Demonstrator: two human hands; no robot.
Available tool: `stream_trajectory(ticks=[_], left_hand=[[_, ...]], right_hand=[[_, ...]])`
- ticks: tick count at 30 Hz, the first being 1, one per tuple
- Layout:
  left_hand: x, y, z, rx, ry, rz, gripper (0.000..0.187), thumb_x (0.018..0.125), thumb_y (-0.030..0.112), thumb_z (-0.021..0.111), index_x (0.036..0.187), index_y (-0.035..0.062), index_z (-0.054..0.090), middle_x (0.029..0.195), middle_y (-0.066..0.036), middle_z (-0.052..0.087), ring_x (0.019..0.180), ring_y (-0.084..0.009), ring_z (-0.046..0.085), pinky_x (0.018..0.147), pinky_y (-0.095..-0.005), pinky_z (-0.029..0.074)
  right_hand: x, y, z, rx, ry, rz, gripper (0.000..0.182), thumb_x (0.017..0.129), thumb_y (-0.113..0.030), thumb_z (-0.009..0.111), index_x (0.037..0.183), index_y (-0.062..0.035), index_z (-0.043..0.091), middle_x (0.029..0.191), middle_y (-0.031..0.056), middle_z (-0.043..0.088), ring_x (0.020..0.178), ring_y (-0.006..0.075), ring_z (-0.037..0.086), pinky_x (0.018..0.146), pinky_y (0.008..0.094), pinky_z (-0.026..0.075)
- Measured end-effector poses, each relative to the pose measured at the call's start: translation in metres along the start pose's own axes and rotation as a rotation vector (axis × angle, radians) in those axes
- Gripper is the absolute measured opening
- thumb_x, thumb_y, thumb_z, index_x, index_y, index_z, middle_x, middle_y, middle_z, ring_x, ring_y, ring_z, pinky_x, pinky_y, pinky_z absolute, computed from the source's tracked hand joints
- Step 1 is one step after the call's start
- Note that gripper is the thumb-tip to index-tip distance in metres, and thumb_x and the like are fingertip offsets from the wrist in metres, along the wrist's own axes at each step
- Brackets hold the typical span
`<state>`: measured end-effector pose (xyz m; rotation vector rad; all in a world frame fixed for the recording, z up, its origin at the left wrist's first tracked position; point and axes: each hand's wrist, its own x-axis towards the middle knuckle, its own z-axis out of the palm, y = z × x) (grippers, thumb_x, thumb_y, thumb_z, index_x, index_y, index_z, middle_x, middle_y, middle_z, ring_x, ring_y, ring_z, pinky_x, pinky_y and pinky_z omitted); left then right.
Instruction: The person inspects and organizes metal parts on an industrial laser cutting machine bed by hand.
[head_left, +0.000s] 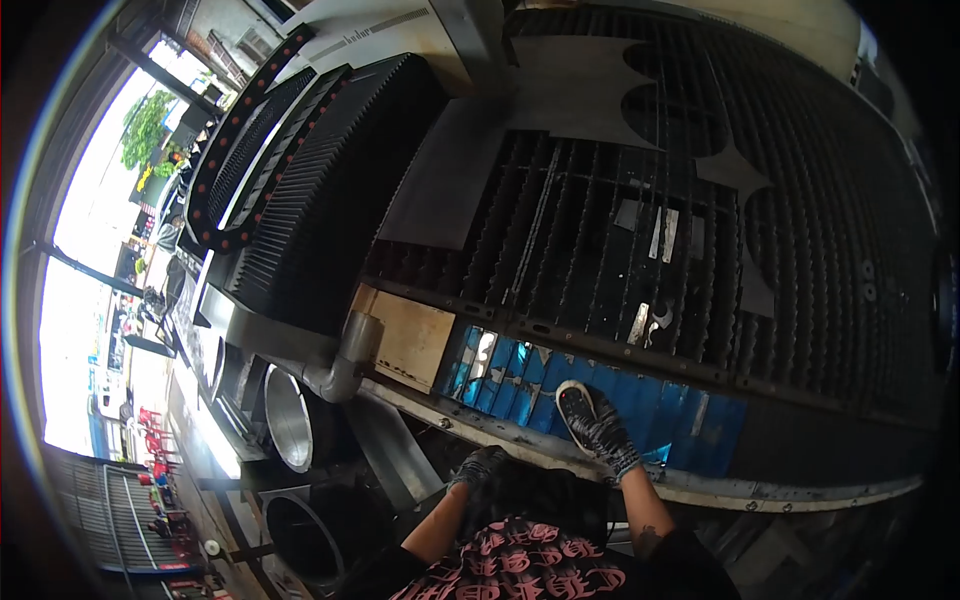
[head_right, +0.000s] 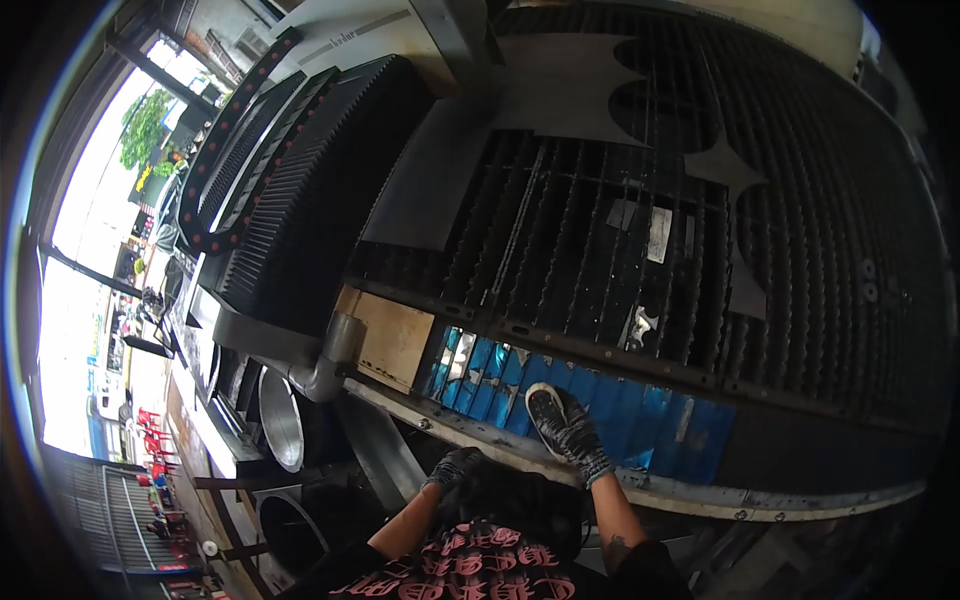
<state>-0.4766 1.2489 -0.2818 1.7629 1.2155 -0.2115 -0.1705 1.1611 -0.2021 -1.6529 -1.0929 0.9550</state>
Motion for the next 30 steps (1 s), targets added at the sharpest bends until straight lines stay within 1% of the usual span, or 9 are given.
stream_trajectory(ticks=[2,7,10,12,17,19,24,27,30], left_hand=[[-0.005,-0.012,0.005,-0.034,0.018,-0.092,0.049,0.092,0.042,0.052,0.121,0.0038,0.062,0.121,-0.020,0.062,0.115,-0.0341,0.059,0.098,-0.0377,0.045],[-0.022,-0.017,0.004,-0.134,0.039,-0.190,0.051,0.090,0.044,0.053,0.122,0.0055,0.062,0.120,-0.020,0.064,0.112,-0.0332,0.061,0.096,-0.0374,0.046],[-0.024,-0.039,0.014,-0.246,0.092,-0.181,0.048,0.090,0.041,0.053,0.121,0.0054,0.062,0.116,-0.020,0.065,0.107,-0.0330,0.063,0.093,-0.0363,0.047],[-0.021,-0.034,0.013,-0.281,0.092,-0.207,0.048,0.090,0.040,0.054,0.122,0.0042,0.062,0.114,-0.020,0.066,0.104,-0.0324,0.064,0.091,-0.0349,0.047],[-0.012,-0.038,0.022,-0.336,0.138,-0.174,0.050,0.090,0.039,0.053,0.123,0.0014,0.060,0.118,-0.022,0.064,0.111,-0.0332,0.061,0.095,-0.0365,0.046],[-0.003,-0.038,0.022,-0.282,0.104,-0.180,0.052,0.090,0.040,0.052,0.124,0.0014,0.060,0.122,-0.022,0.062,0.117,-0.0346,0.058,0.100,-0.0384,0.044],[0.012,-0.043,0.029,-0.209,0.125,-0.117,0.052,0.089,0.041,0.052,0.123,0.0021,0.061,0.122,-0.022,0.061,0.116,-0.0360,0.057,0.100,-0.0392,0.044],[0.016,-0.042,0.031,-0.182,0.109,-0.121,0.052,0.089,0.042,0.052,0.122,0.0028,0.062,0.122,-0.022,0.061,0.116,-0.0366,0.057,0.100,-0.0395,0.044],[0.017,-0.044,0.030,-0.186,0.107,-0.127,0.053,0.089,0.043,0.051,0.121,0.0033,0.062,0.122,-0.022,0.061,0.116,-0.0372,0.057,0.100,-0.0398,0.044]], right_hand=[[-0.005,0.008,0.007,0.034,-0.186,0.322,0.049,0.093,-0.037,0.060,0.128,-0.0034,0.052,0.124,0.0204,0.056,0.114,0.0324,0.057,0.097,0.0384,0.048],[-0.043,0.042,0.024,-0.214,-0.393,0.407,0.052,0.091,-0.044,0.058,0.125,-0.0045,0.054,0.121,0.0240,0.058,0.112,0.0359,0.058,0.093,0.0399,0.049],[-0.065,0.191,0.052,-0.733,-0.491,-0.405,0.056,0.091,-0.046,0.057,0.127,-0.0028,0.053,0.115,0.0249,0.061,0.109,0.0380,0.060,0.094,0.0414,0.048],[-0.065,0.163,0.039,-0.658,-0.585,-0.211,0.058,0.089,-0.049,0.057,0.131,-0.0090,0.052,0.119,0.0260,0.060,0.110,0.0391,0.059,0.096,0.0420,0.047],[-0.061,0.107,0.030,-0.452,-0.577,0.550,0.068,0.087,-0.047,0.062,0.135,-0.0010,0.047,0.133,0.0246,0.053,0.120,0.0384,0.053,0.100,0.0402,0.044],[-0.069,0.110,0.019,-0.483,-0.585,0.363,0.073,0.085,-0.051,0.064,0.135,0.0005,0.047,0.133,0.0245,0.053,0.123,0.0368,0.052,0.100,0.0398,0.044],[-0.066,0.076,0.028,-0.156,-0.370,0.599,0.076,0.081,-0.051,0.070,0.134,-0.0006,0.050,0.130,0.0204,0.057,0.120,0.0325,0.055,0.098,0.0386,0.045],[-0.070,0.159,0.033,-0.246,-0.365,0.598,0.074,0.081,-0.051,0.071,0.133,-0.0017,0.052,0.128,0.0181,0.059,0.117,0.0300,0.057,0.096,0.0374,0.046],[-0.073,0.158,0.032,-0.221,-0.362,0.598,0.073,0.082,-0.050,0.070,0.133,-0.0019,0.052,0.127,0.0174,0.059,0.116,0.0291,0.057,0.096,0.0370,0.046]])
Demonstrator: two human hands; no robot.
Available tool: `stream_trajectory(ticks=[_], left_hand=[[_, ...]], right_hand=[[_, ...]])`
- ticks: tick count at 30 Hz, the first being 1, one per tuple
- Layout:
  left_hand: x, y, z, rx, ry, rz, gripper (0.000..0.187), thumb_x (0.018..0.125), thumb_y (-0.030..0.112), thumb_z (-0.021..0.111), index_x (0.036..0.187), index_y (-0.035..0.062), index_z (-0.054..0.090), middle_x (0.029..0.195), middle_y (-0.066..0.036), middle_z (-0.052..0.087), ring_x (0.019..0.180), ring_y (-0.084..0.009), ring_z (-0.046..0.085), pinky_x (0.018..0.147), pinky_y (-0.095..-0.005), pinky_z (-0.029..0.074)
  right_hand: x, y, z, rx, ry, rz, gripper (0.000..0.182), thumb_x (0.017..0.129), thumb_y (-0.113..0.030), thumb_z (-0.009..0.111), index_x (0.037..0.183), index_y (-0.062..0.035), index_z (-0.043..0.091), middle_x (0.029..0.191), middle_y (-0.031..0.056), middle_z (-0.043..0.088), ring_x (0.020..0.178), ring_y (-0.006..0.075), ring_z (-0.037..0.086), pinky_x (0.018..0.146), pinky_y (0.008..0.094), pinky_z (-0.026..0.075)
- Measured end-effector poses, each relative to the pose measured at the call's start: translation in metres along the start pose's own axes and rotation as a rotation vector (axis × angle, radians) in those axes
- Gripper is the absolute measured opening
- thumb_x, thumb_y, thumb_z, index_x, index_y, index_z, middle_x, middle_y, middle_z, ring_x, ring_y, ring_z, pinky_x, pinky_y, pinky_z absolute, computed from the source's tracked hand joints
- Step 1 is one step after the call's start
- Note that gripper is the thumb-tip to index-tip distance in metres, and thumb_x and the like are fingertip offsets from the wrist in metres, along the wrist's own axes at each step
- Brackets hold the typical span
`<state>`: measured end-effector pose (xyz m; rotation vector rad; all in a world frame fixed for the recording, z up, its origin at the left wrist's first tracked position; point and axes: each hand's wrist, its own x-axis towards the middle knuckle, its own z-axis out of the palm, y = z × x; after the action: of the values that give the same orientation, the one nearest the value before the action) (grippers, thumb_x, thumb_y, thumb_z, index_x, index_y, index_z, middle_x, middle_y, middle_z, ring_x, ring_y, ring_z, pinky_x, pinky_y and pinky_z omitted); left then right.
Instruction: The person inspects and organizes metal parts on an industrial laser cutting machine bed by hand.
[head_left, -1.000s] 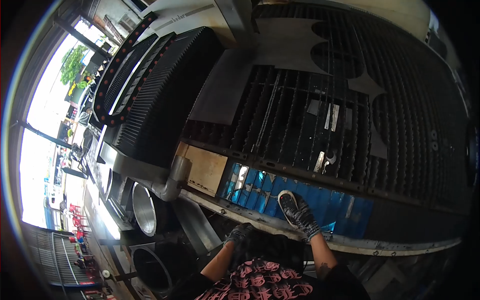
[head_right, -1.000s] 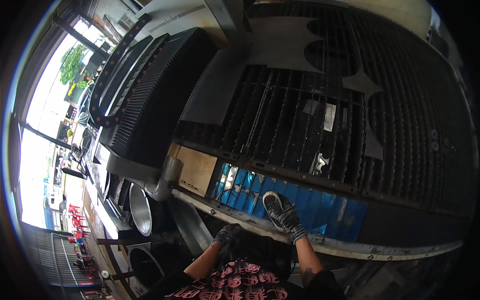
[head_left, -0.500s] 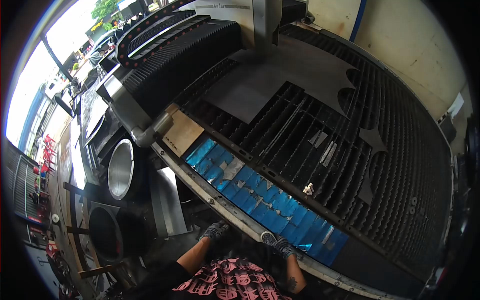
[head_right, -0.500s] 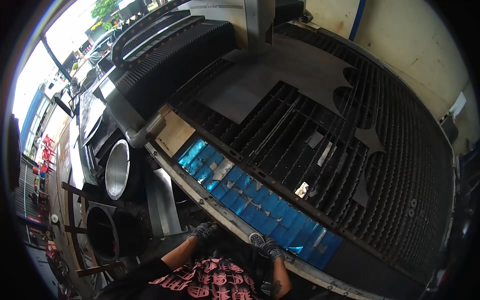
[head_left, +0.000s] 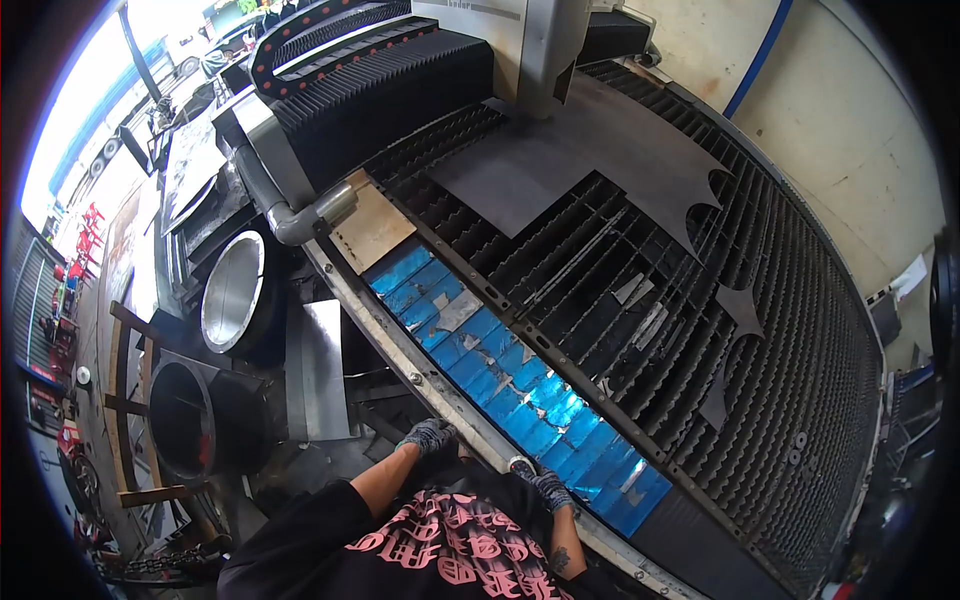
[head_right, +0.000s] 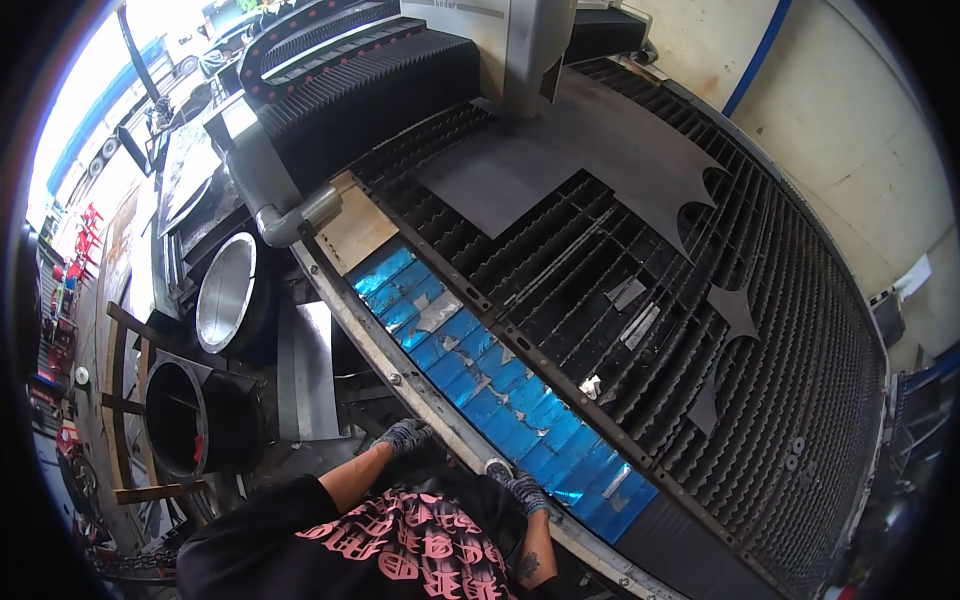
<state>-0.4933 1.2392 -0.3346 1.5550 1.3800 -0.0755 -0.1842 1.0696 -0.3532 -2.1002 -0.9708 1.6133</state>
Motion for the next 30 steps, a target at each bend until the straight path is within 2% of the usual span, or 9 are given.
stream_trajectory(ticks=[3,6,8,13,15,18,24,26,30], left_hand=[[-0.003,0.002,-0.006,-0.023,-0.011,-0.007,0.052,0.089,0.043,0.051,0.121,0.0028,0.063,0.121,-0.023,0.061,0.115,-0.0371,0.057,0.100,-0.0397,0.044],[-0.008,0.010,-0.014,-0.048,0.018,-0.002,0.049,0.090,0.039,0.054,0.119,0.0004,0.063,0.118,-0.022,0.063,0.112,-0.0352,0.060,0.098,-0.0378,0.046],[-0.009,0.009,-0.013,-0.066,0.030,-0.005,0.047,0.090,0.036,0.056,0.118,-0.0015,0.062,0.115,-0.022,0.065,0.110,-0.0336,0.062,0.096,-0.0361,0.047],[-0.011,0.005,-0.021,-0.087,0.009,-0.004,0.047,0.092,0.035,0.055,0.122,-0.0011,0.061,0.118,-0.021,0.064,0.112,-0.0327,0.061,0.097,-0.0358,0.046],[-0.007,-0.002,-0.020,-0.087,0.000,-0.005,0.049,0.092,0.037,0.054,0.122,-0.0011,0.061,0.119,-0.022,0.063,0.113,-0.0340,0.060,0.098,-0.0371,0.046],[-0.011,0.001,-0.026,-0.087,-0.020,-0.020,0.050,0.091,0.038,0.054,0.122,-0.0012,0.061,0.120,-0.022,0.063,0.114,-0.0350,0.059,0.098,-0.0382,0.045],[-0.022,0.005,-0.043,-0.066,-0.073,-0.033,0.047,0.094,0.037,0.056,0.124,0.0004,0.060,0.119,-0.019,0.065,0.112,-0.0302,0.061,0.097,-0.0360,0.045],[-0.023,0.005,-0.042,-0.074,-0.058,-0.042,0.048,0.094,0.038,0.056,0.123,0.0007,0.061,0.119,-0.019,0.065,0.112,-0.0299,0.061,0.097,-0.0363,0.045],[-0.027,0.004,-0.044,0.025,-0.075,-0.069,0.049,0.094,0.040,0.056,0.122,0.0001,0.061,0.117,-0.019,0.065,0.112,-0.0302,0.061,0.096,-0.0364,0.046]], right_hand=[[-0.002,-0.011,-0.005,0.055,-0.013,0.016,0.071,0.082,-0.050,0.070,0.132,-0.0022,0.053,0.127,0.0165,0.060,0.115,0.0277,0.058,0.096,0.0365,0.047],[-0.062,-0.111,-0.023,0.115,-0.043,0.111,0.068,0.081,-0.044,0.072,0.127,0.0035,0.055,0.122,0.0214,0.062,0.114,0.0297,0.060,0.094,0.0366,0.048],[-0.038,-0.073,-0.015,0.068,-0.040,0.090,0.069,0.082,-0.047,0.071,0.129,0.0009,0.054,0.124,0.0195,0.061,0.115,0.0289,0.059,0.096,0.0365,0.047],[-0.061,-0.113,-0.023,0.010,-0.045,0.106,0.071,0.082,-0.050,0.069,0.131,-0.0010,0.054,0.126,0.0182,0.060,0.116,0.0281,0.058,0.096,0.0366,0.047],[-0.073,-0.130,-0.024,0.153,0.003,0.122,0.061,0.082,-0.042,0.073,0.125,0.0002,0.059,0.114,0.0138,0.065,0.103,0.0219,0.062,0.087,0.0331,0.050],[-0.062,-0.117,-0.023,0.116,-0.009,0.168,0.059,0.082,-0.039,0.074,0.124,-0.0006,0.059,0.112,0.0135,0.066,0.101,0.0221,0.063,0.085,0.0338,0.050],[-0.059,-0.100,-0.017,0.244,0.022,0.048,0.051,0.084,-0.037,0.072,0.119,-0.0021,0.062,0.108,0.0113,0.067,0.098,0.0208,0.064,0.082,0.0340,0.051],[-0.053,-0.088,-0.014,0.263,0.041,0.030,0.051,0.084,-0.036,0.071,0.122,-0.0035,0.061,0.113,0.0134,0.067,0.104,0.0237,0.064,0.088,0.0357,0.050],[-0.048,-0.076,-0.005,0.175,0.119,0.003,0.048,0.088,-0.040,0.065,0.116,-0.0021,0.063,0.109,0.0156,0.068,0.100,0.0251,0.065,0.085,0.0376,0.051]])
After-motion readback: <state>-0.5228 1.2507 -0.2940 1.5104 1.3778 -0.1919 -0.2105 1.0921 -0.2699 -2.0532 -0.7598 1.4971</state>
